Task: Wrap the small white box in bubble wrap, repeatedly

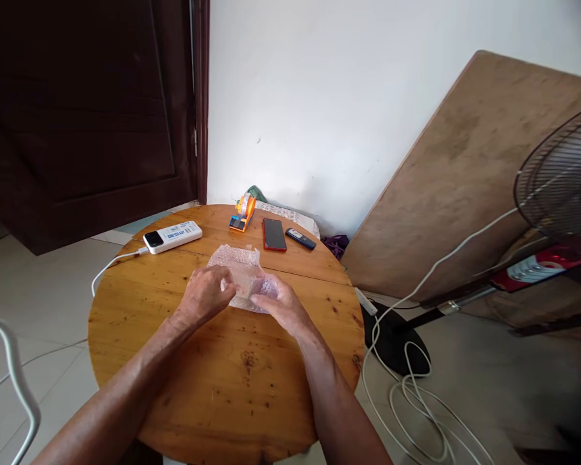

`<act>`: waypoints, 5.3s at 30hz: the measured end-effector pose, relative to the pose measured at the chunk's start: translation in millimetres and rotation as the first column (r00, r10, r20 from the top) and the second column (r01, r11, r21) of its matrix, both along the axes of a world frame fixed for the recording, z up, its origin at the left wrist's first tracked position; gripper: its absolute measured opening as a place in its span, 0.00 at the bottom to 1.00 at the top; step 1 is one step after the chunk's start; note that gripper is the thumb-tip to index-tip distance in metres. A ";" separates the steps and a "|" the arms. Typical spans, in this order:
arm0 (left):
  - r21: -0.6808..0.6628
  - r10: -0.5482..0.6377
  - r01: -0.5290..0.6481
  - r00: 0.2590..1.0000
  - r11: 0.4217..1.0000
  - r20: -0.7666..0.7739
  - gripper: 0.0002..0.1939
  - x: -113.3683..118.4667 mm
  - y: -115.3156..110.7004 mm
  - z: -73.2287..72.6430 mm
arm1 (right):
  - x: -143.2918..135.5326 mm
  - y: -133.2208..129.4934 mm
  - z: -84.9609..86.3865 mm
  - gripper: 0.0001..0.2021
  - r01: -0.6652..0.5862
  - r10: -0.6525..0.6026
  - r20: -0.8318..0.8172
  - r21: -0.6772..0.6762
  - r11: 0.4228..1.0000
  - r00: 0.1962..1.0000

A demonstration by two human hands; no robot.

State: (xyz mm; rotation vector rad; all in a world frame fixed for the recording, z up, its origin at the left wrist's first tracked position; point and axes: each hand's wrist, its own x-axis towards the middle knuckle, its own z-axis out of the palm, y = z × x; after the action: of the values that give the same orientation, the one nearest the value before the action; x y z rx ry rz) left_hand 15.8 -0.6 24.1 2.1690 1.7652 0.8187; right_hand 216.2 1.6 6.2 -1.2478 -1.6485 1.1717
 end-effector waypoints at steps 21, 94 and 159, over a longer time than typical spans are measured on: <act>-0.235 0.003 0.139 0.856 0.962 0.518 0.07 -3.8 1.3 -17.7 | -8.3 3.2 -9.2 0.14 0.183 -0.193 -0.058 -0.145 0.972 0.980; -0.350 0.144 0.066 0.829 0.934 0.541 0.06 14.7 -13.9 -2.1 | -40.8 -31.9 10.3 0.29 -0.237 -0.174 0.606 0.537 0.810 0.776; 0.130 -0.160 0.111 0.861 0.985 0.482 0.10 16.7 -22.6 -34.8 | -23.3 -20.2 15.3 0.26 0.011 -0.016 -0.064 -0.072 0.997 0.998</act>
State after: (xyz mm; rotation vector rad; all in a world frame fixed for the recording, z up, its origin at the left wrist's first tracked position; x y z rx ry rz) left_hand 32.5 -23.2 -10.7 1.8815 1.3247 1.3041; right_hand 192.9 -18.6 21.5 -1.2500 -1.5609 1.2600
